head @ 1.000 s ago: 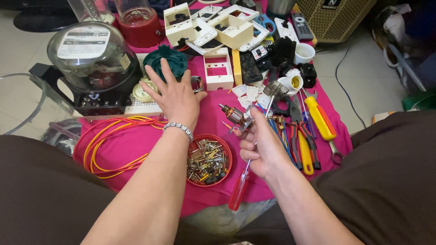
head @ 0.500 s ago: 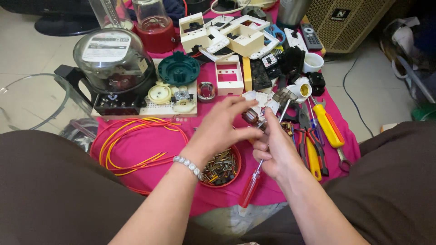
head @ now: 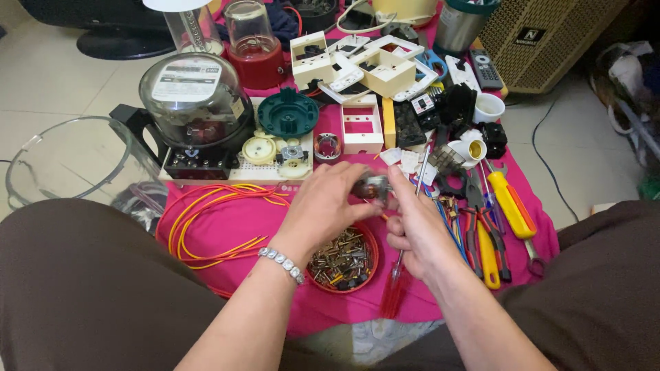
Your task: The person sits on the floor and handles various electronic components, including a motor, wires, and a circuit board. They use a screwdriver to work on a meter-like device and organize the parts on a pink cloth.
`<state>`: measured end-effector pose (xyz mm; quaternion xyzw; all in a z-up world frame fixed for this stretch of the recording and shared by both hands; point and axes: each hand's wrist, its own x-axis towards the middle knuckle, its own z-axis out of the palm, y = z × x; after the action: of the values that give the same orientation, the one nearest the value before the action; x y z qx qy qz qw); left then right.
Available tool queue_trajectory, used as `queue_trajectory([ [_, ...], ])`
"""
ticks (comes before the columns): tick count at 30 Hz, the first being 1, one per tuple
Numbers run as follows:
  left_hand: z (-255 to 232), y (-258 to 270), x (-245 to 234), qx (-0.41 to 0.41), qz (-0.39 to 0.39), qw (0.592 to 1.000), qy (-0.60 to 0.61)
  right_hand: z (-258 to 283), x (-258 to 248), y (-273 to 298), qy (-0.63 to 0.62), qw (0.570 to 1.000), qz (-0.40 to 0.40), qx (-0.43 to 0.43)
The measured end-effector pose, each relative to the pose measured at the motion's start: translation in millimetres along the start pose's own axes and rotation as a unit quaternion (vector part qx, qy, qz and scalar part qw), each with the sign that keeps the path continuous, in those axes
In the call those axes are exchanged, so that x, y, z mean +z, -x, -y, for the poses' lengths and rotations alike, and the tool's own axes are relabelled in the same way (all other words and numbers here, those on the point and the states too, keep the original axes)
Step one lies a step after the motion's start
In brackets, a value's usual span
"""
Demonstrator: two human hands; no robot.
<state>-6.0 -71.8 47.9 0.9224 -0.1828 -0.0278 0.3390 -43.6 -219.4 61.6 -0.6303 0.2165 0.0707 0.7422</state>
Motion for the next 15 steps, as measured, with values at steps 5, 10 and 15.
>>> queue_trajectory([
  [5, 11.6, 3.1, -2.5, -0.024, -0.075, 0.987, 0.141, 12.2, 4.1, -0.2, 0.032, 0.996, 0.071, -0.037],
  [10, 47.0, -24.7, -12.4, -0.099, -0.232, 0.939, 0.232, 10.6, 0.1, -11.3, -0.006, 0.997, 0.067, -0.023],
  [15, 90.3, -69.9, -45.7, -0.124, -0.309, 0.941, 0.061, 7.8, 1.0, -20.7, -0.022, 0.998, 0.063, 0.023],
])
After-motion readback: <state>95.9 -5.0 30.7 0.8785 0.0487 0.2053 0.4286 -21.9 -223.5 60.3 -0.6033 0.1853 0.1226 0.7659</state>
